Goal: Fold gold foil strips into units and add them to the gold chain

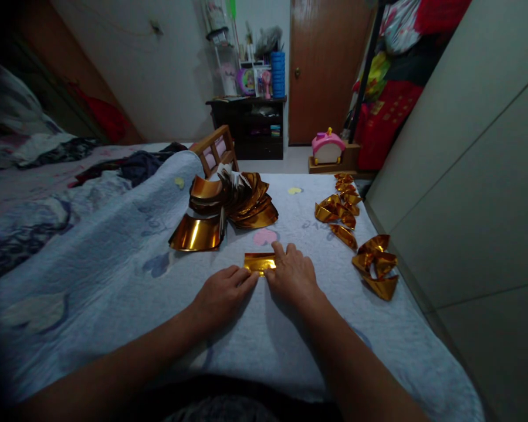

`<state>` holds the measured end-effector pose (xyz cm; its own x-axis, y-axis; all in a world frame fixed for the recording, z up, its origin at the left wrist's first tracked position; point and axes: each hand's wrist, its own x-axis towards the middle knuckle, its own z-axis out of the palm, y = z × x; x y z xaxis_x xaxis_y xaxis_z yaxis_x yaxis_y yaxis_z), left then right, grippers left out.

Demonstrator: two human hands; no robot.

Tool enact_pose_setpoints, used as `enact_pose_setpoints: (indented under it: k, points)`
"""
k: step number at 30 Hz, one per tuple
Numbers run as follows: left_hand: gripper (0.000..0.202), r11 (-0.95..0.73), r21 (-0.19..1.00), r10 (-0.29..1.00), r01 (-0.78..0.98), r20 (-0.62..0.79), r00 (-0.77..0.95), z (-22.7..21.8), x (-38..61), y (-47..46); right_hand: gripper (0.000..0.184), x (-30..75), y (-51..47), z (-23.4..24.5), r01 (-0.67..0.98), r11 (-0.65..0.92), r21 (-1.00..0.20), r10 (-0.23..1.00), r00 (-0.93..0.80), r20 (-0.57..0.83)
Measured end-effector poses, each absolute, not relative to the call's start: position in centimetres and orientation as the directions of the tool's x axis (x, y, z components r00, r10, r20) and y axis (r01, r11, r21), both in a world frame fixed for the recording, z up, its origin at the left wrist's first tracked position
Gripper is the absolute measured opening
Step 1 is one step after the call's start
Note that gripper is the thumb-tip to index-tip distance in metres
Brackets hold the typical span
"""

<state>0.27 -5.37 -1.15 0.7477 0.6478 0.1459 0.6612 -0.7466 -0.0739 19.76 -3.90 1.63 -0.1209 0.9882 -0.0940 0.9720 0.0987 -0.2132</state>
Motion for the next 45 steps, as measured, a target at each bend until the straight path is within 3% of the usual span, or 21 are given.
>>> enact_pose_setpoints:
  k: [8,19,24,29,35,45]
  points:
    - [0.03,-0.753,-0.075,0.64,0.654,0.146,0.754,-1.5,0.1,-5.2,0.065,22.5,-3.0,1.5,0.966,0.066,-0.251,0.982,-0.107,-0.154]
    - [0.022,-0.742,-0.024,0.667,0.67,0.072,0.741,-0.5,0.4,-4.7,0.065,25.7,-2.3,0.7,0.922,0.11,-0.37,0.974,-0.175,-0.146]
    - [0.018,-0.764,-0.039,0.641,0.644,0.076,0.764,-0.1,1.1,-3.9,0.045,25.0,-1.9,0.6,0.892,0.219,-0.395,0.973,-0.229,0.021]
    - [0.021,-0.776,-0.101,0.611,0.622,0.119,0.782,-0.7,1.4,-4.6,0.071,20.9,-2.8,-0.2,0.908,0.31,-0.281,0.949,-0.275,0.157]
    - [0.021,-0.768,-0.15,0.616,0.623,0.095,0.782,-1.0,1.2,-5.3,0.074,20.0,-3.2,-1.3,0.926,0.288,-0.245,0.956,-0.291,0.022]
    - [0.024,-0.774,-0.121,0.612,0.622,0.111,0.783,-1.4,0.4,-5.8,0.084,23.4,-2.3,-0.3,0.942,0.215,-0.256,0.949,-0.264,-0.174]
